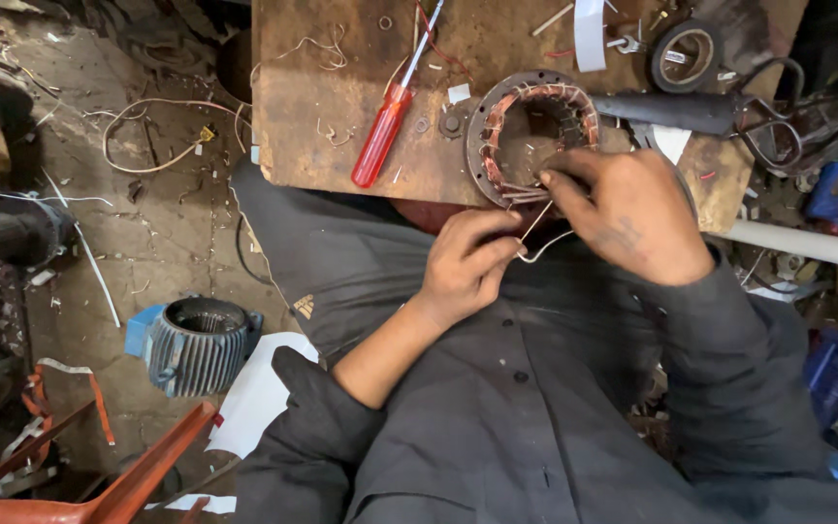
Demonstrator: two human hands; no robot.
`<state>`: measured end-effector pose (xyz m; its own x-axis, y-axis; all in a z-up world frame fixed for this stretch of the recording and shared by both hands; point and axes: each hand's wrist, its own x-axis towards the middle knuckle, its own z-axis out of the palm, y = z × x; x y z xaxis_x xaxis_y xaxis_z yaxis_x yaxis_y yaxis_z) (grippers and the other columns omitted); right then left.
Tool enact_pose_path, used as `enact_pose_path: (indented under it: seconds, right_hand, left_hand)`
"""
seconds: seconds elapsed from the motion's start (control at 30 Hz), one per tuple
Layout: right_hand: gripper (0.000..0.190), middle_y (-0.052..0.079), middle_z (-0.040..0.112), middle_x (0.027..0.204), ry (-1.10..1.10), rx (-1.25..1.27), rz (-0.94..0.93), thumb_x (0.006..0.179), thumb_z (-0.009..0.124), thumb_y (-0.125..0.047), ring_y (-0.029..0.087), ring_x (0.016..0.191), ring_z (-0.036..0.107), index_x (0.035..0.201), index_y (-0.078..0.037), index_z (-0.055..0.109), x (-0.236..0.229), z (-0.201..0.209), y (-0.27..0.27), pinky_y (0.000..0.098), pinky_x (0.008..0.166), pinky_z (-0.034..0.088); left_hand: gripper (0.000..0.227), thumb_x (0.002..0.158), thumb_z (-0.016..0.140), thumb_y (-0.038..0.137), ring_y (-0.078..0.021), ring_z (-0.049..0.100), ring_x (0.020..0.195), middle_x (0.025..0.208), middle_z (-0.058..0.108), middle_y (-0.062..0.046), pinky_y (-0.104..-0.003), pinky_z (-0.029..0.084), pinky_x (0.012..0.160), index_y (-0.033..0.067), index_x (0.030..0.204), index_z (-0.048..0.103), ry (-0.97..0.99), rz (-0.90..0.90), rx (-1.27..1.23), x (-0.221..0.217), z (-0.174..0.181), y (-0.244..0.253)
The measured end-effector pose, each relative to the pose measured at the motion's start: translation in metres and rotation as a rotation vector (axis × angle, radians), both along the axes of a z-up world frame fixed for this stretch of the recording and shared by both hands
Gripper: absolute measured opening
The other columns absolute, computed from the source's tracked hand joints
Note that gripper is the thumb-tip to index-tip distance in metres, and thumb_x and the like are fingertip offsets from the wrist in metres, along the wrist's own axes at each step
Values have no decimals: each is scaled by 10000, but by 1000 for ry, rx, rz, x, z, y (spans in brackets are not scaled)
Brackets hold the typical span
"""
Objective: The person sits on the floor and repairs a circular electrical component by hand, stripping wire insulation, twisting connections, and using pliers to secure the wires. The workspace is cluttered with tools and parts.
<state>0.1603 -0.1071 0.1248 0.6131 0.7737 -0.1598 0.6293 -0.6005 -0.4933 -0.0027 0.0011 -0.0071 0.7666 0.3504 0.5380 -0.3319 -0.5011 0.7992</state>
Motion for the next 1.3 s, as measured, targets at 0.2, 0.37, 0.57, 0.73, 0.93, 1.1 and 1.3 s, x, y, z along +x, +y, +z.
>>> enact_pose_path:
  seconds: [0.2, 0.37, 0.57, 0.73, 0.93, 1.1, 1.3]
  right_hand:
    - [407, 168, 752, 942, 107, 87, -197, 983, 719, -251, 273, 789, 727, 1318, -25, 674, -9, 26, -12, 372, 713, 536]
    - [233, 190, 700, 1212, -262, 591, -193, 1104, 685, 22, 291, 1099, 688, 1324, 21, 607, -42, 22, -52, 344, 999, 548]
    - [246, 191, 703, 1007, -273, 547, 5, 818, 730, 66, 351, 864, 720, 1056, 37, 673, -83, -49, -53, 404, 787, 579]
    - [207, 208, 634, 997, -187, 495, 118, 814, 746, 19, 401, 839, 662, 990, 45, 641, -82, -78, -45, 452, 746, 547]
    - [208, 203, 657, 1025, -178, 491, 95, 836, 748, -7, 379, 864, 674, 1018, 35, 656, -77, -63, -47, 431, 758, 558]
    - [212, 237, 642, 1032, -154, 542, 141, 832, 714, -4, 412, 876, 663, 1025, 51, 645, -77, -71, -35, 455, 771, 557]
    - [145, 181, 619, 927, -68, 593, 15, 876, 657, 22, 367, 787, 626, 1021, 38, 654, -74, -86, -34, 435, 691, 517]
  left_hand:
    - [299, 765, 788, -20, -321, 660, 978, 1103, 658, -96, -451, 532, 886, 56, 1039, 699, -39, 5, 193, -2, 3, 2]
    - [181, 831, 810, 5, -285, 628, 745, 850, 636, -92, -401, 502, 712, 56, 975, 712, 63, 36, -7, -5, 19, -10]
    - [105, 944, 747, 53, -252, 714, 738, 885, 713, -109, -337, 565, 687, 40, 1033, 694, 168, 72, -299, -3, 62, -18]
    - [87, 959, 733, 52, -275, 721, 784, 912, 717, -113, -349, 569, 722, 45, 1032, 687, 158, 77, -204, 3, 79, -12]
    - [93, 927, 761, 66, -280, 680, 847, 914, 703, -108, -361, 542, 778, 55, 1008, 717, 255, 105, -209, 8, 85, -2]
    - [130, 961, 728, 82, -308, 622, 1270, 1305, 658, -129, -401, 528, 1079, 62, 1088, 714, 236, 31, -359, 6, 75, -3]
    - [102, 929, 726, 37, -375, 200, 1590, 1694, 314, -151, -462, 200, 1334, 89, 1006, 682, 14, -112, -126, 28, 68, 23]
